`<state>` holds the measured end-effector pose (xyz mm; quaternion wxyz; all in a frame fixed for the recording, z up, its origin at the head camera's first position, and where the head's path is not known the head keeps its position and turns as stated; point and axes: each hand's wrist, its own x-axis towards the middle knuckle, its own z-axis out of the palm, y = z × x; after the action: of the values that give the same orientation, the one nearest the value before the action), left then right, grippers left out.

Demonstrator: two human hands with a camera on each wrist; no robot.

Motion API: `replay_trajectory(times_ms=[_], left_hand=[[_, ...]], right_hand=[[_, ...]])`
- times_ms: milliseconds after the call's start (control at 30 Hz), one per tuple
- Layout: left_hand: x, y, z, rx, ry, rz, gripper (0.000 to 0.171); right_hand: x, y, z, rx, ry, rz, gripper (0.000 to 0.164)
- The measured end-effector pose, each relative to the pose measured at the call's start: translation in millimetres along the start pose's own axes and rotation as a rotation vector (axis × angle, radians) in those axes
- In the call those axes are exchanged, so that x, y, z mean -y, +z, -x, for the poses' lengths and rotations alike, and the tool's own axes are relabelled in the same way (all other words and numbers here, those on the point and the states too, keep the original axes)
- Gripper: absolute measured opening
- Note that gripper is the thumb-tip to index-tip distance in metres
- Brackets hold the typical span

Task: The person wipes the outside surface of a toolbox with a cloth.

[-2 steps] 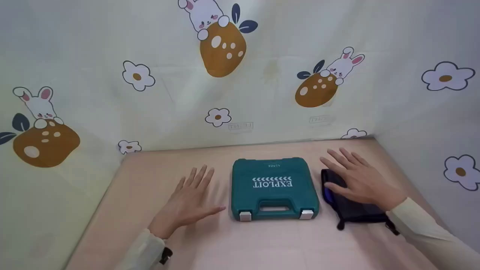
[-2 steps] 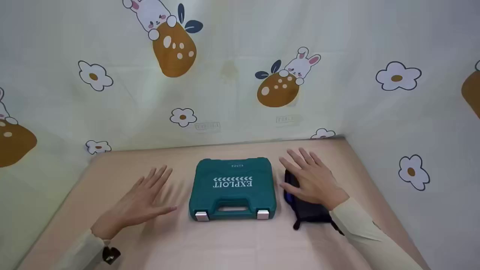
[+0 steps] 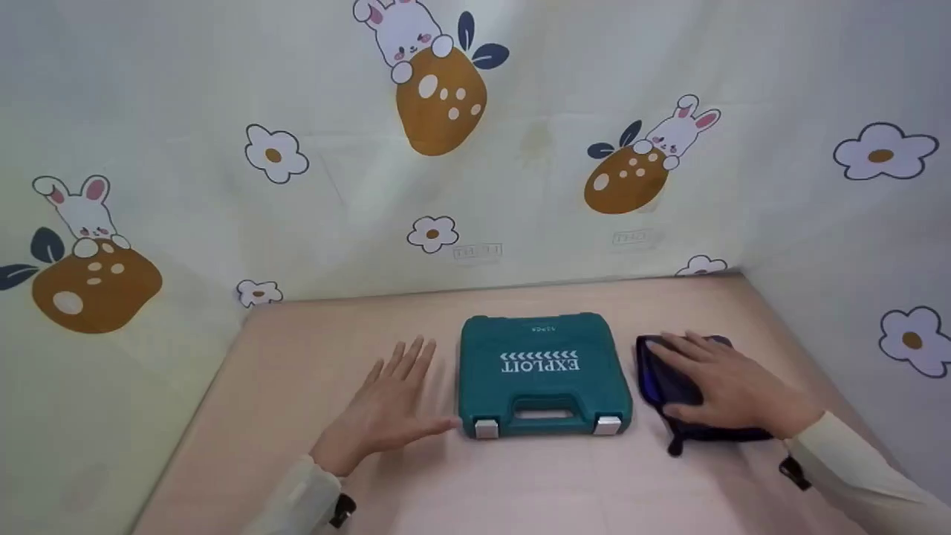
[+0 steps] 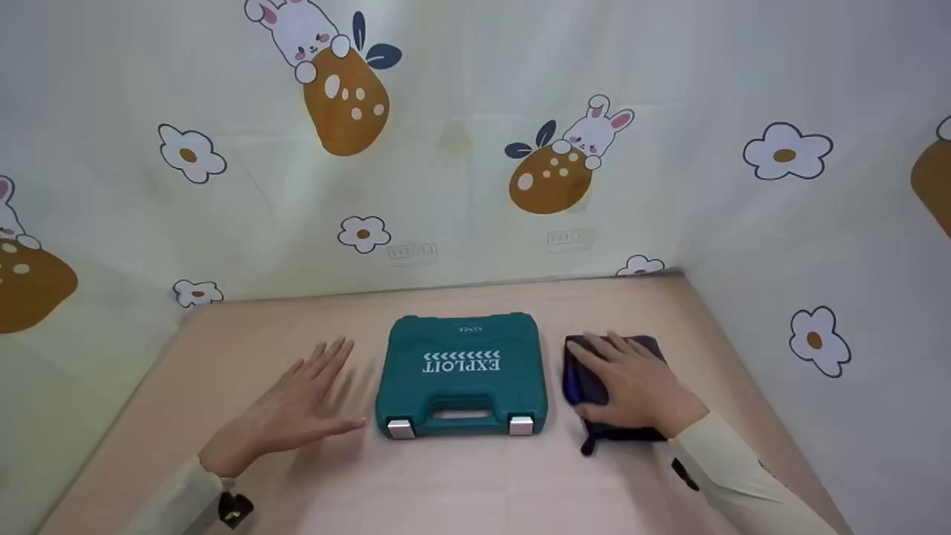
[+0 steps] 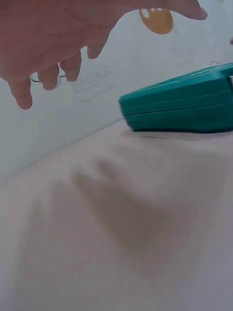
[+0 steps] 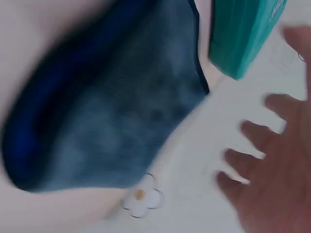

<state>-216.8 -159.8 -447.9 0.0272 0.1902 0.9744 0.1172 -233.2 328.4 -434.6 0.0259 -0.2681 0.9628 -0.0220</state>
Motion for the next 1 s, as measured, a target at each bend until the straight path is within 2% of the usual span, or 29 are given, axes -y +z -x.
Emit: replay_trajectory(times_ms=[67, 100, 167, 233, 367, 467, 767, 1000], left_hand=[[-3.5, 5.0, -2.6, 0.028, -0.011, 0.027, 0.123], [-7.5, 10.2, -5.2, 0.058, -0.017, 0.059, 0.125], [-13.4, 19.8, -10.5, 0.099, -0.036, 0.096, 0.13], [-18.1, 28.4, -16.0, 0.123, -0.041, 0.126, 0.132], [-25.1, 41.0, -26.6, 0.119, -0.025, 0.159, 0.134], [-28.6, 46.1, -31.4, 0.09, -0.005, 0.152, 0.133], [-30.0, 52.2, -31.7, 0.023, 0.04, 0.089, 0.129], [-32.5, 52.0, -34.4, 0.022, 0.034, 0.089, 0.129]], right_hand=[[-1, 4, 3, 0.051, 0.014, -0.018, 0.094], [-2, 9, 7, 0.117, 0.038, -0.047, 0.098], [-3, 16, 10, 0.174, 0.055, -0.077, 0.101], [-3, 21, 11, 0.191, 0.054, -0.091, 0.102], [-4, 26, 9, 0.19, 0.057, -0.092, 0.101], [-7, 28, 6, 0.16, 0.054, -0.079, 0.099], [-17, 43, -3, -0.035, 0.035, -0.003, 0.084], [-19, 38, -14, -0.119, 0.052, -0.074, 0.056]])
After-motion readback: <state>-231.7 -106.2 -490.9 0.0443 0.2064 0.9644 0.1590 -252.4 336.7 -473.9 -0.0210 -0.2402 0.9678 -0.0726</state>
